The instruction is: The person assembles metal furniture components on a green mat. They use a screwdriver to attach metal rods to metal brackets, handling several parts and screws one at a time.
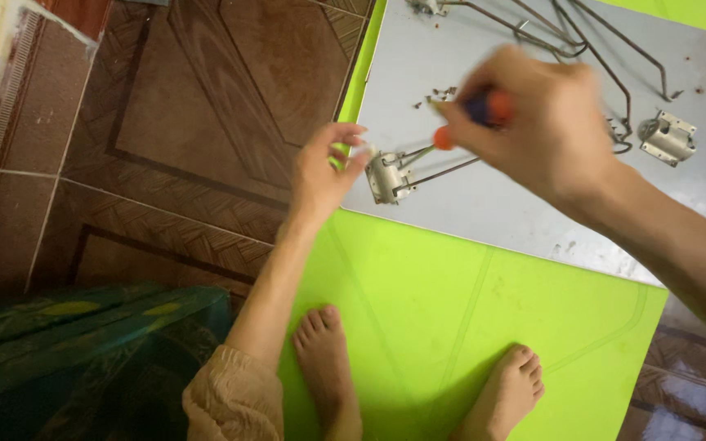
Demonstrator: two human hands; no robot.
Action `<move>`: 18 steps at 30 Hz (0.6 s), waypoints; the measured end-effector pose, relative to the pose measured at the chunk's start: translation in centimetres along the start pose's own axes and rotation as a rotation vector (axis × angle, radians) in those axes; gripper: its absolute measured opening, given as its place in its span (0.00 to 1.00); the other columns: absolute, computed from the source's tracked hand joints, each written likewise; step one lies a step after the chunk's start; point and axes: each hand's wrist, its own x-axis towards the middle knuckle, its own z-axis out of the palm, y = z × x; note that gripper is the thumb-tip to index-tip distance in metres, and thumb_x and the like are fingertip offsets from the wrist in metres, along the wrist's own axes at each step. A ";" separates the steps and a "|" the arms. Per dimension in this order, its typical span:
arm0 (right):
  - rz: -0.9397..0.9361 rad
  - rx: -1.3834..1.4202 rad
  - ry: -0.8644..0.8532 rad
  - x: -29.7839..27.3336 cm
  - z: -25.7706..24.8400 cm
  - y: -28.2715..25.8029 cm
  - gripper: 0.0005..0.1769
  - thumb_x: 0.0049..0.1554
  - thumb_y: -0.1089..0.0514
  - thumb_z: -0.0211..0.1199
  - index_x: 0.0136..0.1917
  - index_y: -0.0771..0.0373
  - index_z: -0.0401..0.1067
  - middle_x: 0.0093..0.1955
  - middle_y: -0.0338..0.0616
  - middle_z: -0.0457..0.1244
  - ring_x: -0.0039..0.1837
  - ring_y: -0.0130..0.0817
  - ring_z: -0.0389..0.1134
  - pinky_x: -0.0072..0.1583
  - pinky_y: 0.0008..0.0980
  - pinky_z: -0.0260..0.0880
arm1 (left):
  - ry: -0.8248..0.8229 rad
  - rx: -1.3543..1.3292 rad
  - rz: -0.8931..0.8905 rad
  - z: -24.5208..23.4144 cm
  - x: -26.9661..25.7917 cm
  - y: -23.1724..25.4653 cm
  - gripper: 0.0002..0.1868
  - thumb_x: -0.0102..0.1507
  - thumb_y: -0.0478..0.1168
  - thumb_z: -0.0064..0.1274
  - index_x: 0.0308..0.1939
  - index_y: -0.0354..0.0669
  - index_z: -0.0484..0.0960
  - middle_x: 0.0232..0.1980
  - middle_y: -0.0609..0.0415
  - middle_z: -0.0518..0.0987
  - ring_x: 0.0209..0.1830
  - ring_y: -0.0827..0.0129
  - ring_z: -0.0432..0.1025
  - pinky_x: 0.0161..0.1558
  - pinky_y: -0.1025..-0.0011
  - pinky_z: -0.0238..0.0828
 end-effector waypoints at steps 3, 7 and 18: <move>-0.172 0.118 -0.008 2.1 2.6 -0.9 0.16 0.61 0.56 0.76 0.47 0.65 0.71 0.36 0.45 0.68 0.38 0.40 0.72 0.42 0.34 0.72 | -0.121 0.109 0.466 -0.9 0.4 0.7 0.20 0.58 0.33 0.64 0.54 0.41 0.82 0.51 0.51 0.82 0.49 0.70 0.78 0.49 0.74 0.79; -0.239 0.068 0.035 3.4 5.8 -2.0 0.16 0.60 0.58 0.74 0.44 0.67 0.69 0.35 0.48 0.66 0.35 0.45 0.69 0.38 0.37 0.69 | -0.161 -0.039 0.217 0.5 1.1 0.3 0.12 0.62 0.33 0.63 0.49 0.36 0.83 0.44 0.52 0.86 0.46 0.74 0.81 0.48 0.74 0.81; -0.224 0.023 0.028 3.8 8.5 -1.5 0.18 0.60 0.57 0.73 0.42 0.67 0.66 0.33 0.47 0.65 0.33 0.43 0.68 0.36 0.38 0.68 | -0.112 -0.089 0.203 1.4 1.8 -2.5 0.10 0.62 0.32 0.62 0.48 0.37 0.86 0.42 0.53 0.88 0.43 0.75 0.82 0.47 0.74 0.82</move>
